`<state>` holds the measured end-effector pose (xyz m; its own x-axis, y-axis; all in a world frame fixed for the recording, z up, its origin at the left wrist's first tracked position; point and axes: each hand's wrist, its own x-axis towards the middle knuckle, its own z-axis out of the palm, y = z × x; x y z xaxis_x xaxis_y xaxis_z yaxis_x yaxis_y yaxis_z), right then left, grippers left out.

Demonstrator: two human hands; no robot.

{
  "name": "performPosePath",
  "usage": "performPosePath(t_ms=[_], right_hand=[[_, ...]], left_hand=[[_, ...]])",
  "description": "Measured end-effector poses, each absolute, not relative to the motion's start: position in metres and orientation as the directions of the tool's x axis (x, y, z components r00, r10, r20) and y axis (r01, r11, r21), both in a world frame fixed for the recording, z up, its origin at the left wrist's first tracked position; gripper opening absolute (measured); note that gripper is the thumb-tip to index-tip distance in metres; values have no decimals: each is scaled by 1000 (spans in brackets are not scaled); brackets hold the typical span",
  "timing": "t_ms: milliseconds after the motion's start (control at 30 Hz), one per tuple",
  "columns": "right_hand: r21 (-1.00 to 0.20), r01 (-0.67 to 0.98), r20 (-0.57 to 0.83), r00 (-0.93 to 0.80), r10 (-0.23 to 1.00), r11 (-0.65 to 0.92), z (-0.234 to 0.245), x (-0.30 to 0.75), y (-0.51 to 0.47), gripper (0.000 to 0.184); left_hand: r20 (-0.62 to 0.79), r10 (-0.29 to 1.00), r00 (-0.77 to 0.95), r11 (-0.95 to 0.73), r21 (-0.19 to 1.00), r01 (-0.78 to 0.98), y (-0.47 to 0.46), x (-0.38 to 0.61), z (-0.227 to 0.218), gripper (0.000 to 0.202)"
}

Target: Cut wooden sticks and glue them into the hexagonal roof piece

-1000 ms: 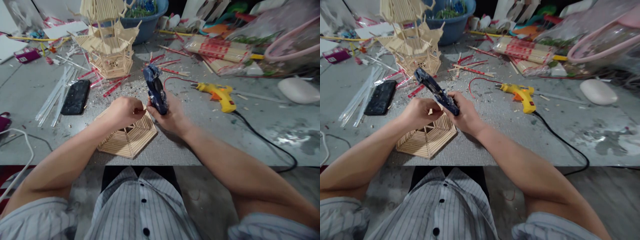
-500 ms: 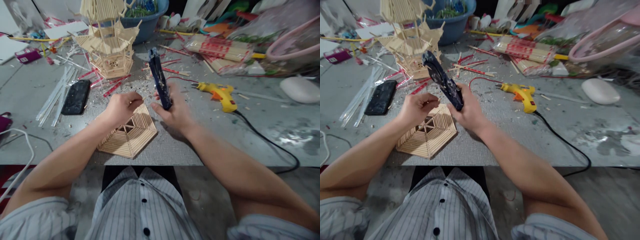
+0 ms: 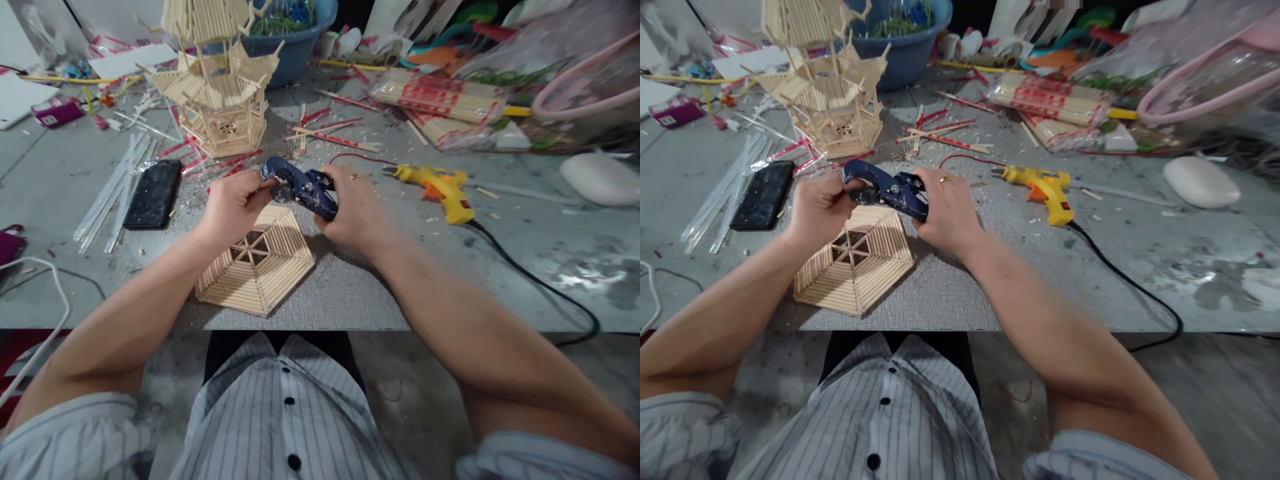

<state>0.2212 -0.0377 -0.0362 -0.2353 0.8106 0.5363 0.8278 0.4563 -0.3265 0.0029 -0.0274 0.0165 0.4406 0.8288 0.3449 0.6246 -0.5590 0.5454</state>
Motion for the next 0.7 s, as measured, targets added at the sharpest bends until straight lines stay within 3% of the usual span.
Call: performPosePath(t_ms=[100,267,467,700], right_hand=[[-324,824,552,-234,801,464,-38,221,-37,61],[-334,816,530,-252,810,472,-38,222,-37,57],[-277,878,403,-263,877,391,-28,219,-43,59],[-263,911,315,-229,921,317,-18,214,-49,57]], left_hand=[[423,841,337,-533,545,647,-29,3,14,23],[437,831,344,-552,576,603,-27,3,10,24],[522,790,320,-611,631,479,-21,2,5,23],[471,818,331,-573,715,400,-24,1,7,22]])
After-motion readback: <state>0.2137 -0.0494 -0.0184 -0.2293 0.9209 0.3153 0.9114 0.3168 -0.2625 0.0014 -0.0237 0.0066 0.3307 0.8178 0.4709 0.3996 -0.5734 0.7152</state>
